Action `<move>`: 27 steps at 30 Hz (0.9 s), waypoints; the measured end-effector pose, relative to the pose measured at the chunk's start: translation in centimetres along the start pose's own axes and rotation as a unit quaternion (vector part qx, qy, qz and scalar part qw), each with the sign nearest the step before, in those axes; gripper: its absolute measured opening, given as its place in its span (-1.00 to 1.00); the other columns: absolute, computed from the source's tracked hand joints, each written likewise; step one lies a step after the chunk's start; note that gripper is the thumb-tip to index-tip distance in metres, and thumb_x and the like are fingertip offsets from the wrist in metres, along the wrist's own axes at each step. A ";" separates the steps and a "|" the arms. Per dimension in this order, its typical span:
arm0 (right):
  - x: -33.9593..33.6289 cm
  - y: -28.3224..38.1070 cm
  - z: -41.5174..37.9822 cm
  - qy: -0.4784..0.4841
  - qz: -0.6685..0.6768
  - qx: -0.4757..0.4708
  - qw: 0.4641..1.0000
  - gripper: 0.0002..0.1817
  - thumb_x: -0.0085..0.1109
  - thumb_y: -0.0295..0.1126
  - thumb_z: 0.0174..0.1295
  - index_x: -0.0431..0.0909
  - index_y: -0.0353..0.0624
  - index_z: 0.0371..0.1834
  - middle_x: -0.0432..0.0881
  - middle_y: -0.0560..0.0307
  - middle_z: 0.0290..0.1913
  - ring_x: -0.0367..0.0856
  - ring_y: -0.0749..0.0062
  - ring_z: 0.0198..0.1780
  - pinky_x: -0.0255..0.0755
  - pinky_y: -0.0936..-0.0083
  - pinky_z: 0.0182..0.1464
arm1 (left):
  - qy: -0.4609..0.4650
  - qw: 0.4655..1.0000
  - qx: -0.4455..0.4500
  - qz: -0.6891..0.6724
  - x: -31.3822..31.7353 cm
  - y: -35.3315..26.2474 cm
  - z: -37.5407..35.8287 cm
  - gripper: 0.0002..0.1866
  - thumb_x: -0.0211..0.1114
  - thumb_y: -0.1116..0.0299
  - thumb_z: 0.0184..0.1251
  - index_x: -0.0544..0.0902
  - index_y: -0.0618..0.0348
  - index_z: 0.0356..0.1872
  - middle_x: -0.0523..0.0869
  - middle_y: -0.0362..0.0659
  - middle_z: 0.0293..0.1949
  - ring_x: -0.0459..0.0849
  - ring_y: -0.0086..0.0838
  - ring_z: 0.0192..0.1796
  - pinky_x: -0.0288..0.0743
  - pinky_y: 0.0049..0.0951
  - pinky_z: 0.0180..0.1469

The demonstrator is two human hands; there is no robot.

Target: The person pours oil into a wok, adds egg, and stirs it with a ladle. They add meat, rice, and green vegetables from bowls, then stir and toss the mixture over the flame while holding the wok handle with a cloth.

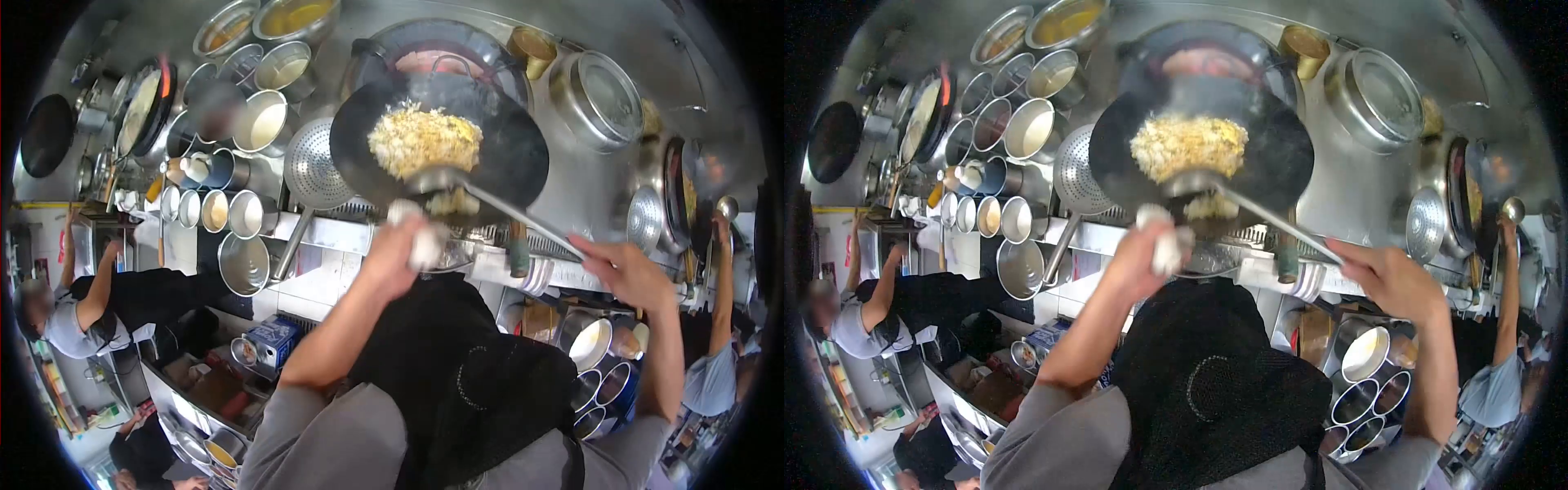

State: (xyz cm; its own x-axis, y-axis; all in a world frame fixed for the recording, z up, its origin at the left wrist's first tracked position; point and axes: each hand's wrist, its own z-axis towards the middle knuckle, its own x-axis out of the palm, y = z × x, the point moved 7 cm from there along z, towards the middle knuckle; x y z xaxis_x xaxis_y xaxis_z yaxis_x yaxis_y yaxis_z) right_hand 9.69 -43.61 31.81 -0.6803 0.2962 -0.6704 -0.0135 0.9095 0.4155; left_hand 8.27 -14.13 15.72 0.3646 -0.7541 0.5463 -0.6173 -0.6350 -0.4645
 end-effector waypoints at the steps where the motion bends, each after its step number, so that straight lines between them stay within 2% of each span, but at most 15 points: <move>1: 0.5 1.4 2.1 -0.070 0.000 -0.072 0.995 -0.57 0.07 -0.31 0.37 0.45 0.12 0.32 0.62 -0.25 -0.40 0.61 0.18 -0.47 0.47 0.30 -0.27 | 0.046 0.999 0.003 0.010 1.3 -0.7 2.6 -0.72 0.12 0.42 0.32 0.36 0.25 0.00 0.64 0.04 -0.23 0.69 -0.26 -0.31 0.63 -0.31 -0.33; 3: 3.0 0.0 7.1 -0.170 -0.076 -0.094 0.978 -0.53 0.08 -0.30 0.38 0.39 0.09 0.37 0.57 -0.25 -0.48 0.50 0.11 -0.56 0.42 0.22 -0.33 | 0.076 0.995 0.056 0.034 0.1 2.7 6.8 -0.73 0.14 0.42 0.32 0.37 0.24 -0.01 0.65 0.03 -0.22 0.69 -0.28 -0.30 0.61 -0.33 -0.34; 5: 5.8 -2.3 10.3 -0.186 -0.010 -0.036 0.982 -0.49 0.07 -0.31 0.38 0.31 0.10 0.42 0.62 -0.32 -0.32 0.53 -0.03 -0.52 0.44 0.15 -0.30 | 0.054 0.989 0.123 0.060 -2.0 6.6 6.9 -0.73 0.16 0.42 0.31 0.40 0.20 -0.01 0.65 -0.02 -0.22 0.68 -0.31 -0.25 0.59 -0.33 -0.35; 6: 7.7 -4.0 11.2 -0.260 0.111 -0.146 0.948 -0.49 0.02 -0.30 0.42 0.28 0.15 0.44 0.65 -0.19 -0.37 0.52 0.15 -0.59 0.45 0.29 -0.44 | 0.048 0.990 0.110 0.069 -3.8 8.1 6.5 -0.71 0.15 0.44 0.31 0.40 0.16 0.02 0.63 -0.06 -0.18 0.68 -0.32 -0.21 0.61 -0.33 -0.33; 8: 7.8 -2.5 8.7 -0.099 0.347 -0.037 0.932 -0.55 -0.04 -0.29 0.44 0.36 0.06 0.39 0.57 0.11 -0.51 0.51 0.42 -0.66 0.45 0.49 -0.59 | 0.047 0.987 0.099 0.115 -6.0 8.2 6.0 -0.67 0.14 0.49 0.29 0.39 0.11 0.06 0.60 -0.08 -0.11 0.68 -0.33 -0.20 0.60 -0.33 -0.38; 9: 6.0 -1.6 7.9 -0.103 0.347 -0.043 0.931 -0.55 -0.04 -0.29 0.44 0.36 0.06 0.39 0.57 0.11 -0.51 0.51 0.42 -0.66 0.45 0.49 -0.59 | 0.014 0.988 0.119 0.102 -5.2 6.8 6.0 -0.70 0.15 0.48 0.27 0.42 0.13 0.03 0.61 -0.08 -0.15 0.68 -0.34 -0.23 0.58 -0.35 -0.41; 11: 6.8 -0.4 6.4 0.041 0.644 0.011 0.764 -0.64 -0.08 -0.29 0.45 0.46 -0.14 0.24 0.50 0.19 -0.51 0.40 0.51 -0.73 0.35 0.61 -0.66 | -0.029 0.991 0.109 0.065 -4.3 4.7 7.3 -0.76 0.18 0.44 0.24 0.47 0.15 -0.06 0.62 -0.10 -0.25 0.67 -0.37 -0.30 0.55 -0.38 -0.45; 12: 5.7 -0.4 7.0 0.071 0.673 -0.080 0.732 -0.64 -0.10 -0.29 0.43 0.44 -0.22 0.18 0.61 -0.02 -0.32 0.49 0.41 -0.60 0.43 0.56 -0.54 | -0.033 0.995 0.087 0.040 -3.2 2.9 9.2 -0.78 0.19 0.42 0.22 0.49 0.17 -0.12 0.62 -0.10 -0.31 0.66 -0.39 -0.35 0.54 -0.40 -0.46; 14: 2.5 1.7 8.4 0.157 0.759 -0.274 0.570 -0.57 -0.05 -0.31 0.37 0.36 -0.24 0.25 0.61 -0.25 -0.06 0.60 0.28 -0.34 0.53 0.53 -0.29 | 0.000 0.997 0.080 -0.001 -2.1 0.7 14.8 -0.81 0.20 0.40 0.22 0.50 0.17 -0.16 0.60 -0.12 -0.36 0.60 -0.38 -0.42 0.53 -0.36 -0.43; 15: 0.4 2.7 8.5 0.097 0.760 -0.258 0.588 -0.44 0.10 -0.22 0.28 0.28 -0.26 0.29 0.50 -0.38 0.16 0.59 0.19 -0.14 0.50 0.42 -0.10 | 0.004 0.994 0.110 0.024 -1.8 1.1 15.2 -0.79 0.19 0.42 0.22 0.49 0.18 -0.13 0.60 -0.12 -0.33 0.60 -0.36 -0.39 0.54 -0.32 -0.42; 16: -1.6 3.0 9.1 0.022 0.686 -0.269 0.676 -0.39 0.27 -0.07 0.20 0.39 -0.26 0.19 0.57 -0.23 0.06 0.58 0.26 -0.16 0.46 0.40 -0.10 | 0.007 0.989 0.139 0.046 -1.6 1.7 15.4 -0.77 0.18 0.44 0.22 0.47 0.19 -0.11 0.60 -0.12 -0.31 0.60 -0.35 -0.37 0.55 -0.28 -0.40; 18: -5.4 1.6 12.4 -0.257 0.413 -0.238 0.841 -0.47 0.42 -0.06 0.10 0.52 -0.22 -0.02 0.59 0.01 -0.12 0.54 0.35 -0.21 0.42 0.36 -0.11 | 0.004 0.989 0.141 0.042 -1.6 1.8 17.1 -0.75 0.17 0.45 0.22 0.46 0.19 -0.08 0.60 -0.11 -0.28 0.61 -0.33 -0.33 0.56 -0.24 -0.38; 20: -9.4 1.7 14.9 -0.458 0.354 -0.242 0.779 -0.69 0.44 -0.20 0.12 0.53 -0.18 -0.36 0.50 0.21 -0.35 0.49 0.48 -0.28 0.38 0.48 -0.15 | -0.004 0.990 0.136 0.033 -1.5 1.9 17.2 -0.73 0.16 0.47 0.21 0.45 0.20 -0.06 0.59 -0.10 -0.25 0.63 -0.31 -0.30 0.58 -0.20 -0.36; 22: -13.4 3.7 17.3 -0.409 0.601 -0.293 0.621 -0.61 0.34 -0.12 0.23 0.39 -0.09 -0.54 0.36 0.27 -0.56 0.36 0.57 -0.48 0.27 0.56 -0.37 | -0.007 0.991 0.113 0.069 -1.3 1.6 16.9 -0.73 0.15 0.49 0.21 0.45 0.20 -0.05 0.59 -0.10 -0.26 0.64 -0.29 -0.29 0.60 -0.16 -0.35; 27: -18.8 12.1 10.9 -0.465 0.549 -0.378 0.582 -0.48 0.26 -0.05 0.30 0.26 -0.02 -0.70 0.20 0.39 -0.74 0.14 0.63 -0.72 0.04 0.58 -0.63 | -0.023 0.983 0.167 0.069 -2.6 2.0 18.7 -0.68 0.15 0.53 0.22 0.44 0.26 0.01 0.61 -0.09 -0.22 0.66 -0.32 -0.23 0.59 -0.27 -0.26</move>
State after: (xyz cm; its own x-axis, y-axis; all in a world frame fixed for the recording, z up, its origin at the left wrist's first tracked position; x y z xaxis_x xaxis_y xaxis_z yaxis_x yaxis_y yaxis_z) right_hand 30.32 -35.00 42.78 0.1031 0.9281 0.3578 -0.5029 -0.2617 0.8238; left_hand 19.15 -16.57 0.38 0.3281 -0.8393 0.4335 -0.4030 -0.5394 -0.7394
